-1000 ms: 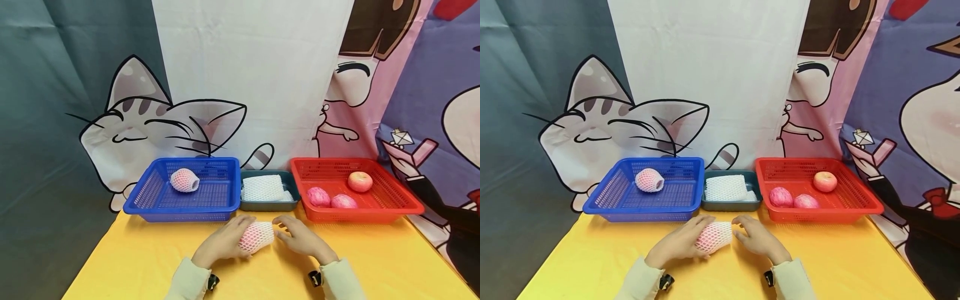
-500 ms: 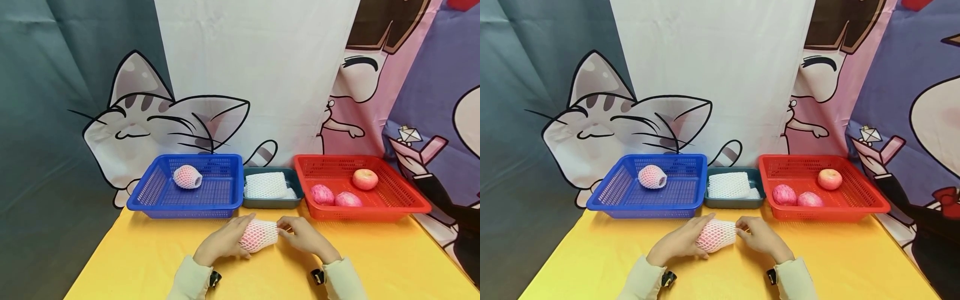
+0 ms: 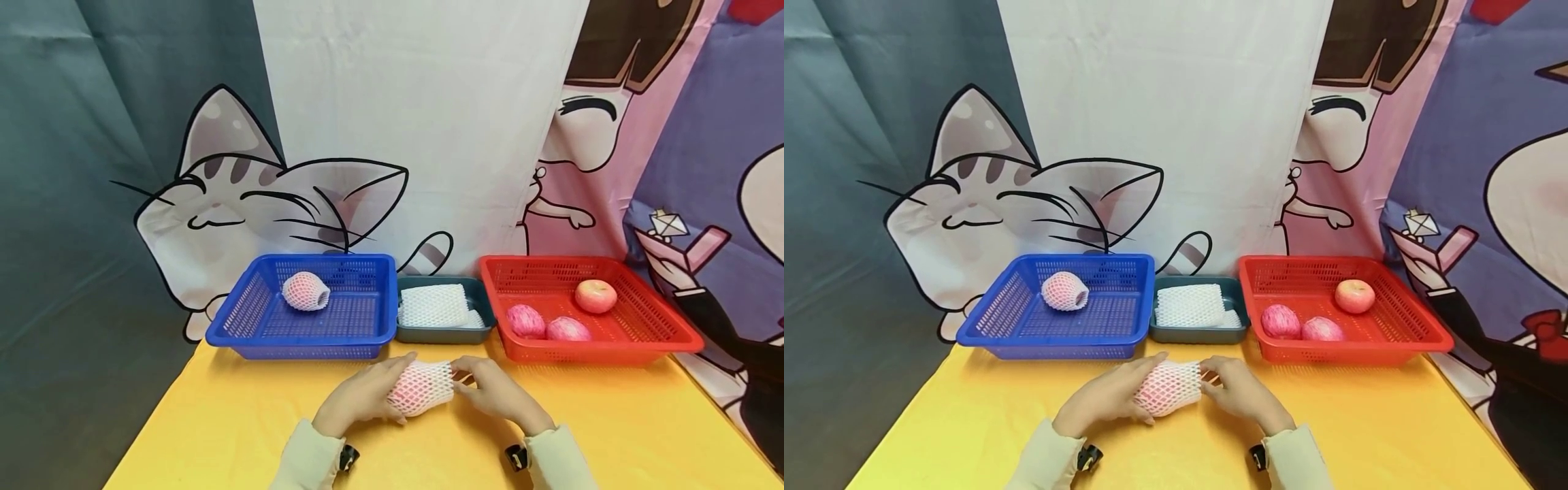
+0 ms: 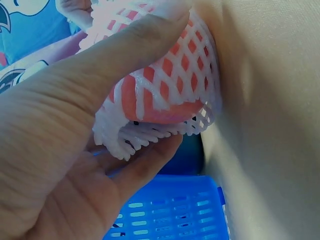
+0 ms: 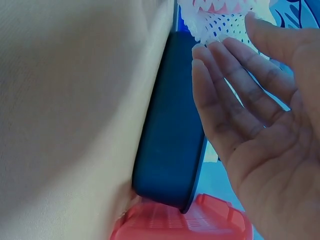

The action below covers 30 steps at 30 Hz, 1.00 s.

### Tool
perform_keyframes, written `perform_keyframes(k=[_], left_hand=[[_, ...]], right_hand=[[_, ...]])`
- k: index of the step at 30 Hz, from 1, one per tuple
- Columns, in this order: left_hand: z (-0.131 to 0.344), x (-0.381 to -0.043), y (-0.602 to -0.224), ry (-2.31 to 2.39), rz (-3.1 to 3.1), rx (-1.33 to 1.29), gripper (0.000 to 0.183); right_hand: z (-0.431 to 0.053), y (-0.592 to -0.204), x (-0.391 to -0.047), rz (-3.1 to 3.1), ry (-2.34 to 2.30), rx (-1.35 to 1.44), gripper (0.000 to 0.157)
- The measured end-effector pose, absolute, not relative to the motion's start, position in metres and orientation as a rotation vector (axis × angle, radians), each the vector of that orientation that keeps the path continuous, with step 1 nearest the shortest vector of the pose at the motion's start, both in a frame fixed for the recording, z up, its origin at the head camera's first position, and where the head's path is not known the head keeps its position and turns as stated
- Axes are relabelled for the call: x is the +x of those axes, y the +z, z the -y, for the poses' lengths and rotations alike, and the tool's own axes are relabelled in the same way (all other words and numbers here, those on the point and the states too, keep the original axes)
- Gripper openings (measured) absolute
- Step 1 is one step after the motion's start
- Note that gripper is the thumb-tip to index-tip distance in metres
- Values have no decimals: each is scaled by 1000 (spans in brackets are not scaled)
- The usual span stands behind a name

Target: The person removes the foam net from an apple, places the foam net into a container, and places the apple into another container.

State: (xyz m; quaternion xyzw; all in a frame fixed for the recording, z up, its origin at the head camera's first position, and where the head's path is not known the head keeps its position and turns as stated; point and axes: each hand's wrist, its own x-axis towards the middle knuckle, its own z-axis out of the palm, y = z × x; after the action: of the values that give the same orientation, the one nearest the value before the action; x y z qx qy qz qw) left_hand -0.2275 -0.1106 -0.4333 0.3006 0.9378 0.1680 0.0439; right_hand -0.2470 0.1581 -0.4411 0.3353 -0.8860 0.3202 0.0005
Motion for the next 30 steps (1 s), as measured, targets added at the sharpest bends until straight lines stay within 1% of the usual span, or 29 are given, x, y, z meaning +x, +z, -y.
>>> perform_keyframes(k=[6, 10, 23, 30], left_hand=[[110, -230, -431, 462, -2904, 963, 106], [110, -233, -431, 445, -2936, 1011, 103], [111, -233, -426, 358, -2992, 1055, 90], [111, -232, -427, 318, -3007, 1064, 90]], right_hand=[[-156, -442, -246, 2792, 1039, 1095, 19], [-154, -442, -245, 2763, 1050, 1131, 19], [-150, -443, -245, 2758, 1040, 1169, 26], [-147, -448, -246, 2696, 1081, 1202, 25]])
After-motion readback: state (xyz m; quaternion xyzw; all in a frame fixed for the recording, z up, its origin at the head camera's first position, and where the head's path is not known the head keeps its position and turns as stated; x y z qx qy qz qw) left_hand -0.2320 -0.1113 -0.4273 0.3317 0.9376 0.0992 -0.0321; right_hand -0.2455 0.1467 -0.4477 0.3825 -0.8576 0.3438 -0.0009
